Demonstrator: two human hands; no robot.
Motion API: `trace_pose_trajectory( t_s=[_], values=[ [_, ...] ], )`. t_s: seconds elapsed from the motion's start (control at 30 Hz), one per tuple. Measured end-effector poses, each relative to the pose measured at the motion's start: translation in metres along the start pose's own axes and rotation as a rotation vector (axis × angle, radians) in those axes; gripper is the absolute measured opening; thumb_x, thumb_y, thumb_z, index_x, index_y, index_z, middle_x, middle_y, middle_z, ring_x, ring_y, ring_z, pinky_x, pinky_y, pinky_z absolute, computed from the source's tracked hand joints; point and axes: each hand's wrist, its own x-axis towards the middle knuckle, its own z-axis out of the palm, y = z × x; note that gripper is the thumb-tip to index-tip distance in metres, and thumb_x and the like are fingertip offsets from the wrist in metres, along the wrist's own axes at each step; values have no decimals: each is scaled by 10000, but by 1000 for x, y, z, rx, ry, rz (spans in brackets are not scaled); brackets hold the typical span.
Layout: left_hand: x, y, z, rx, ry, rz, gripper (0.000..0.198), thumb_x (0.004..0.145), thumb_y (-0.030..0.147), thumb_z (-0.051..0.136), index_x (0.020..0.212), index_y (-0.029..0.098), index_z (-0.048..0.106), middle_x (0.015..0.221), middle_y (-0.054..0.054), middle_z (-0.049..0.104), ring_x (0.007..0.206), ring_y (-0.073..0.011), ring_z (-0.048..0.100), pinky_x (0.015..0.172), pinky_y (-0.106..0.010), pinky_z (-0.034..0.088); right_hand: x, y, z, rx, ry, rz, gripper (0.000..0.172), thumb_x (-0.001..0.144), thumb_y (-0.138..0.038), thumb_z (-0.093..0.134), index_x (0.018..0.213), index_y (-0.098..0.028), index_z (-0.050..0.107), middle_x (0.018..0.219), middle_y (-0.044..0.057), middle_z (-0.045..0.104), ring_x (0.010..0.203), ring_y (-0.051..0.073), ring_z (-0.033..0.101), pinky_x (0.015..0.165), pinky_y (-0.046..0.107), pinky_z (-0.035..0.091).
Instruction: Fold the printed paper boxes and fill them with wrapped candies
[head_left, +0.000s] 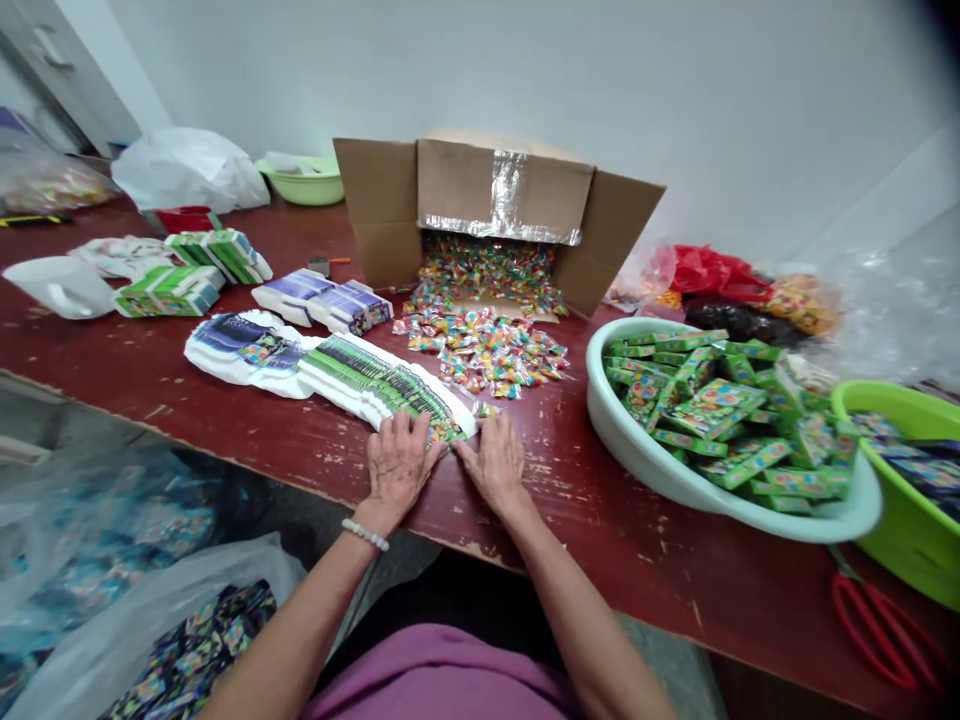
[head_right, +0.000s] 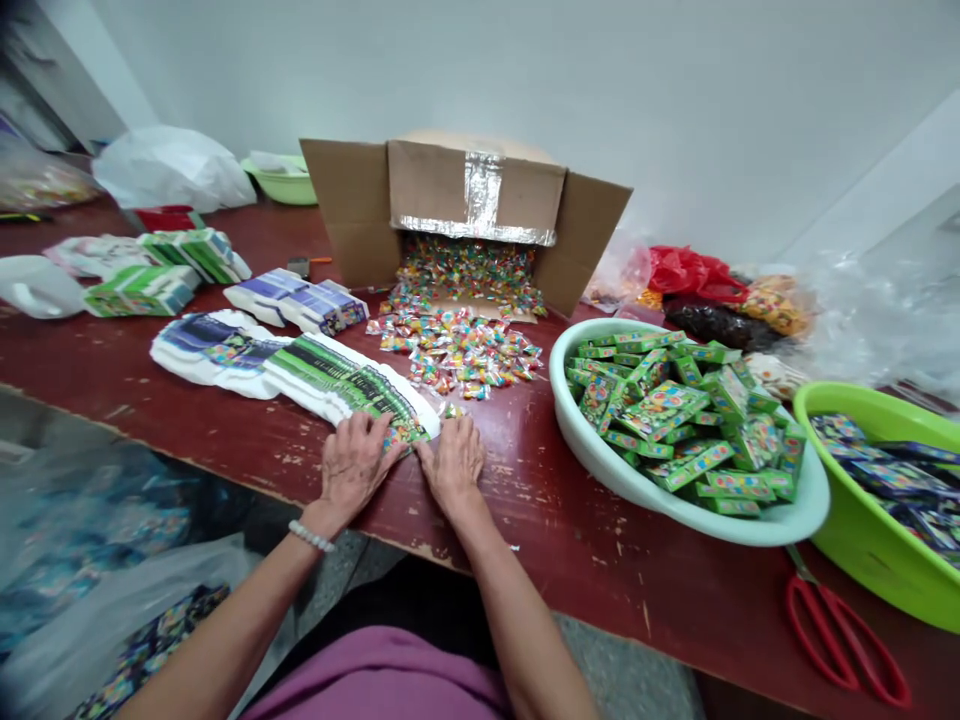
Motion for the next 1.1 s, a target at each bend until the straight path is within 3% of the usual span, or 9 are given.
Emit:
trace_pose_trajectory(
  t_s=[0.3,0.37,0.43,0.5,0.6,0.7,0.8,1.0,1.1],
  values=[
    [-3,-1,-12,-141,25,-14,549,935,524,525,1357,176,582,1192,-196,618,1067,-365,551,826,-443,450,9,10,-7,830,64,192,320,813,-513,630,773,-205,552,718,3,599,677,172,557,695,302,457],
    [-4,-3,-24,-290,92,-45,574,922,561,532,1348,182,595,1253,-197,612,1134,-366,543,908,-461,438,7,12,-20,913,46,180,346,785,-529,647,809,-196,559,734,3,618,657,155,563,665,284,468],
    [-5,-6,-39,-610,34,-66,549,921,569,532,1302,186,627,1279,-169,631,1173,-342,555,979,-450,423,1,13,-37,1004,-5,146,357,771,-517,682,865,-186,588,774,12,650,676,151,581,670,277,480],
    [-9,-9,-53,-1068,-295,-69,517,914,575,536,1206,171,675,1205,-144,691,1103,-313,620,966,-427,453,-9,11,-56,1116,-101,79,330,774,-477,721,889,-185,616,813,16,673,716,150,597,701,274,488],
    [-20,-10,-65,-1696,-974,-46,577,842,611,621,1162,135,679,1080,-154,740,931,-301,702,884,-436,510,-23,8,-78,1245,-263,-9,267,801,-423,742,890,-193,638,852,17,680,764,153,602,724,269,491],
    [-35,-3,-67,-1990,-1259,-21,670,745,620,729,1196,130,656,1058,-168,739,846,-299,727,778,-401,540,-30,8,-86,1255,-393,-58,227,847,-409,705,898,-198,637,844,16,665,733,148,588,671,263,487],
    [-48,6,-64,-2050,-1261,-104,573,749,547,772,1142,144,669,983,-126,736,771,-258,728,680,-325,540,-35,10,-87,1159,-431,-127,207,894,-408,638,921,-203,636,836,14,642,680,141,565,594,250,461],
    [-59,15,-53,-2070,-1132,-233,536,769,629,713,881,106,695,792,-74,677,637,-195,683,625,-295,532,-54,3,-94,633,64,-349,282,851,-234,653,1127,-224,596,1187,95,572,1024,220,580,832,356,508],
    [-61,10,-49,-1961,-1113,-158,522,774,629,705,842,113,682,719,-50,648,566,-155,625,583,-269,480,-61,-1,-100,529,-19,-489,213,856,-214,665,1062,-218,612,1098,86,609,1044,232,577,905,385,483]
  ],
)
